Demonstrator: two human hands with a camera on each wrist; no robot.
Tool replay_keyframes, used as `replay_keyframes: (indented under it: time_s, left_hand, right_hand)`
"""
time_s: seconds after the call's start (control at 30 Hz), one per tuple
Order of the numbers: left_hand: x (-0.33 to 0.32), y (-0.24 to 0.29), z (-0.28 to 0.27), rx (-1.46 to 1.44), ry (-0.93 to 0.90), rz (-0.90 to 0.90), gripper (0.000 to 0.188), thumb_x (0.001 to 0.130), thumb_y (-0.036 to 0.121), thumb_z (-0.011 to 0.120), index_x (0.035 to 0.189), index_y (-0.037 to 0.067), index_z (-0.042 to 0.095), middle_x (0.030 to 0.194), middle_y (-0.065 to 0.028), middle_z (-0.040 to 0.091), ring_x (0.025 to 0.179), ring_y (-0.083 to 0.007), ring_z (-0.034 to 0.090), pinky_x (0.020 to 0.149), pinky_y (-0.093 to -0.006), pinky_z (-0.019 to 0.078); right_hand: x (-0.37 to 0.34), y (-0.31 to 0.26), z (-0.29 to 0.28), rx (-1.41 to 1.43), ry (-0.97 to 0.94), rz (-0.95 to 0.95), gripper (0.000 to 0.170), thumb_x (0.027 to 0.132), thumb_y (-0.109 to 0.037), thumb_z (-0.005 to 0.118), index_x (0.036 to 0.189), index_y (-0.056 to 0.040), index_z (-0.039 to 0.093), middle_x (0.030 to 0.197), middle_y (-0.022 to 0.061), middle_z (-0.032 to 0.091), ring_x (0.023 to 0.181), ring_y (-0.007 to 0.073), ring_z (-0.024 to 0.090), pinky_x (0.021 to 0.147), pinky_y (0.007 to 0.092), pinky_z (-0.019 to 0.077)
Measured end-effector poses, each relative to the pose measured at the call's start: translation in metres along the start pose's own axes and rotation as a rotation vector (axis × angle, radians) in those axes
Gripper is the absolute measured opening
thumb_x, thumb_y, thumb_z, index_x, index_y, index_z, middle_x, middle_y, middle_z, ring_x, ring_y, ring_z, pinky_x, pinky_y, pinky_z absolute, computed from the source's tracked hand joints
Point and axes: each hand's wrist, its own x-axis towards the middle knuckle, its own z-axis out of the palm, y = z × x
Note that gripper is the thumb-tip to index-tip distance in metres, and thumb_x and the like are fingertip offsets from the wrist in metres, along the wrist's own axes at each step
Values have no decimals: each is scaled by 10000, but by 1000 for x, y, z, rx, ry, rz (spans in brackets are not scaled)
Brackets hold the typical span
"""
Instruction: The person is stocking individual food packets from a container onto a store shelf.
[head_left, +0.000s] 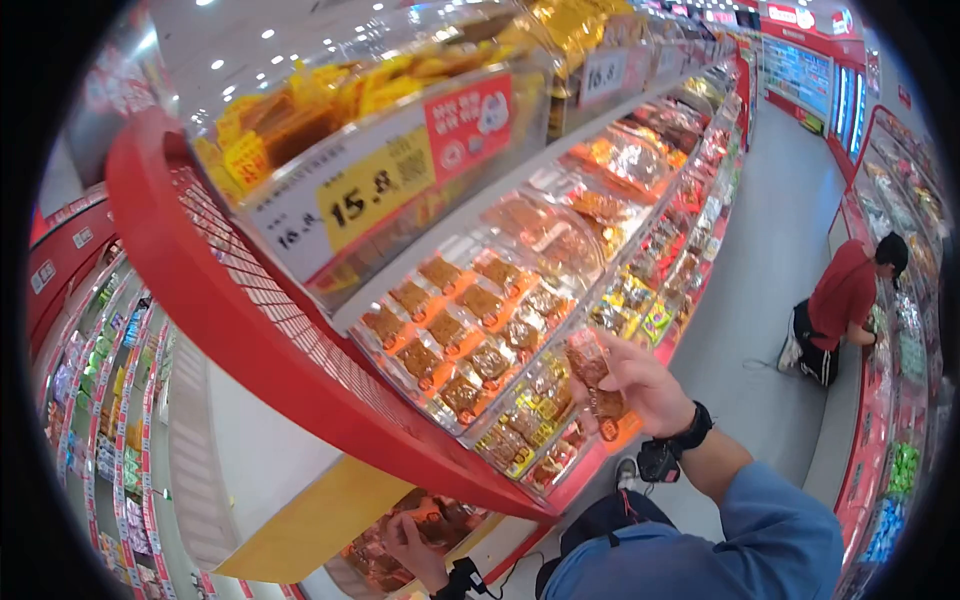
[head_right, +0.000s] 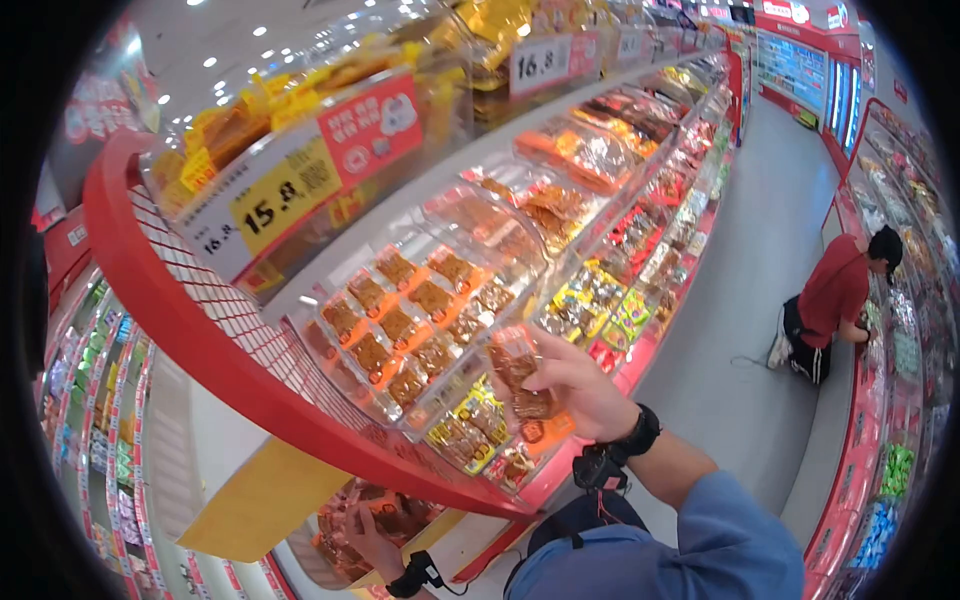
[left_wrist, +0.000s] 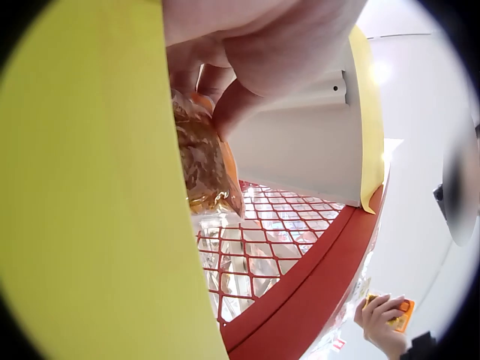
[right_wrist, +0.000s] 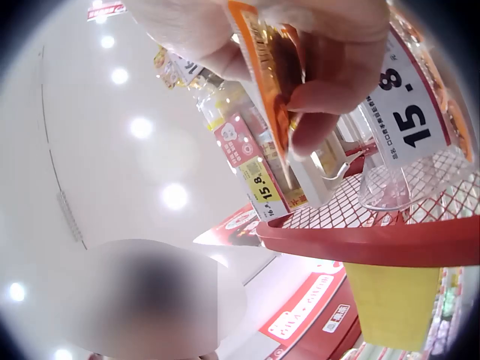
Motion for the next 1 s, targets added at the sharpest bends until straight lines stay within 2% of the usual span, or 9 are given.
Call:
replay_keyframes:
  time_s: [0.13,0.17,0.37,0.53,0.63,0.7,0.73,0.93,1.0]
  left_hand:
    - [1,-7,2,-3,64,50,131,906,134,545,853,15,558,786,-3,527,692,-61,447,587,-201,331]
    - [-1,-3,5,-41,65,5,131,907,136,546,858,14,556,789,-2,526,696,-64,444,594,-203,332]
    - [0,-8,0,-37,25,55,147,901,154,568,923,10,547,854,-4,528,762,-79,465,656,-220,369]
    - [4,-15,-3,-14,19,38,171,893,163,585,937,3,548,869,-5,524,760,-83,471,643,-212,383]
    - [0,-8,8,24,131,56,163,903,130,545,845,-21,533,792,-36,541,728,-121,496,664,-238,405]
    - [3,-10,2,48,43,106,148,899,128,550,861,-15,533,811,-20,526,718,-90,465,620,-216,370]
    - [3,-8,2,58,1,127,142,897,126,552,870,-11,533,820,-11,519,713,-74,449,598,-205,352]
    - [5,-7,9,-2,143,74,126,905,114,531,868,-6,547,784,-15,529,665,-81,448,589,-217,353]
    - [4,-11,9,-29,168,93,124,908,117,530,878,-1,554,778,-10,533,650,-77,443,575,-213,343]
  right_hand:
    - [-6,8,14,-292,-28,-76,540,832,14,530,1331,18,324,1150,145,558,1043,265,584,856,360,501]
    - [-9,8,18,-302,-51,-90,452,894,-42,513,1310,31,355,1159,138,570,1052,169,565,871,303,474]
    - [3,13,10,-299,-10,-26,397,903,-78,527,1265,35,410,1109,121,594,993,136,596,851,279,491]
    - [18,4,5,-23,202,37,322,894,-154,542,1168,-2,467,947,70,607,652,152,647,470,270,530]
    - [21,-35,-1,-42,194,135,338,841,-114,553,1167,-59,482,925,38,597,586,151,618,438,241,505]
    - [46,-46,-4,-826,47,-308,335,828,-76,561,1147,-10,481,883,59,585,642,138,611,508,226,469]
    - [50,-64,33,-356,239,146,333,832,-70,569,1140,16,476,877,69,579,660,133,608,527,223,454]
    - [147,-76,27,-1050,177,261,120,882,-83,530,908,25,484,740,51,556,526,113,582,448,245,434]
    - [192,-76,7,-1265,91,324,243,888,-89,488,1052,89,463,966,172,637,577,151,617,478,263,474]
